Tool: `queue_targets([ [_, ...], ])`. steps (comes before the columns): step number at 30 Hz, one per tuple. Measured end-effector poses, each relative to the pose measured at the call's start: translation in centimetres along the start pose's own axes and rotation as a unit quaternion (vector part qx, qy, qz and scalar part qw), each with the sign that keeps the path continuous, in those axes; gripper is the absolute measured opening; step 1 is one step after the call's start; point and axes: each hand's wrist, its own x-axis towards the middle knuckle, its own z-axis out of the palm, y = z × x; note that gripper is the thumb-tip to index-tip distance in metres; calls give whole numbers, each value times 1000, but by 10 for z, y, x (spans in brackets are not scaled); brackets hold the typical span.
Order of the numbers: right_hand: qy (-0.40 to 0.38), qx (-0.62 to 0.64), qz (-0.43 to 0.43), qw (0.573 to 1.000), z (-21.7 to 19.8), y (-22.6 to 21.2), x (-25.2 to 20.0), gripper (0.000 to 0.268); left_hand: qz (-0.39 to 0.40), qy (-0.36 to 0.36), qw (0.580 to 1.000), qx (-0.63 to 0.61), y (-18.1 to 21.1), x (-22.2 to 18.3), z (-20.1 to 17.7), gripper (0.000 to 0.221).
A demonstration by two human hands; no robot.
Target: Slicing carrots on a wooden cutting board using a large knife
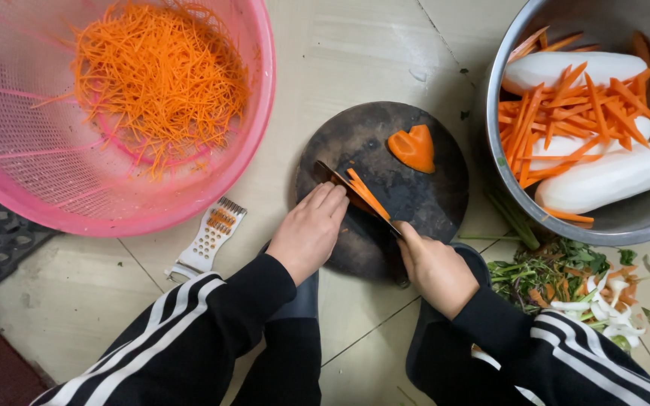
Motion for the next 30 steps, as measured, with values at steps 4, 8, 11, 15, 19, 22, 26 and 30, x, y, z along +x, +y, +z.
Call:
queue_targets([
  [4,-3,13,-3,1000,-4,-7,0,43,-5,5,1000,4,-1,0,1,40],
  [8,10,37,-16,999,-8,-6,-1,43,-9,6,1000,0,-2,-2,4,48],
  [11,-3,56,-19,998,-10,7,1,40,-14,2,1000,-16,1,-3,-6,53],
  [15,3,19,-14,1000,-23,3,-9,37,-16,8,999,-36,0,-8,-12,58],
  [19,17,33,-3,999,-24,-6,-17,39,-22,2,999,-26,-1,-11,-13,61],
  [22,11,22,-5,1000,-24,-11,-19,42,-25,-8,1000,-8,-3,-11,-10,60],
  [26,-14,17,-1,1000,-33,-23,-22,46,-25,-8,1000,-8,-6,-10,-3,57],
  [30,-16,1,8,1000,-20,-16,-16,48,-20,-9,1000,-10,-8,-9,1,56],
])
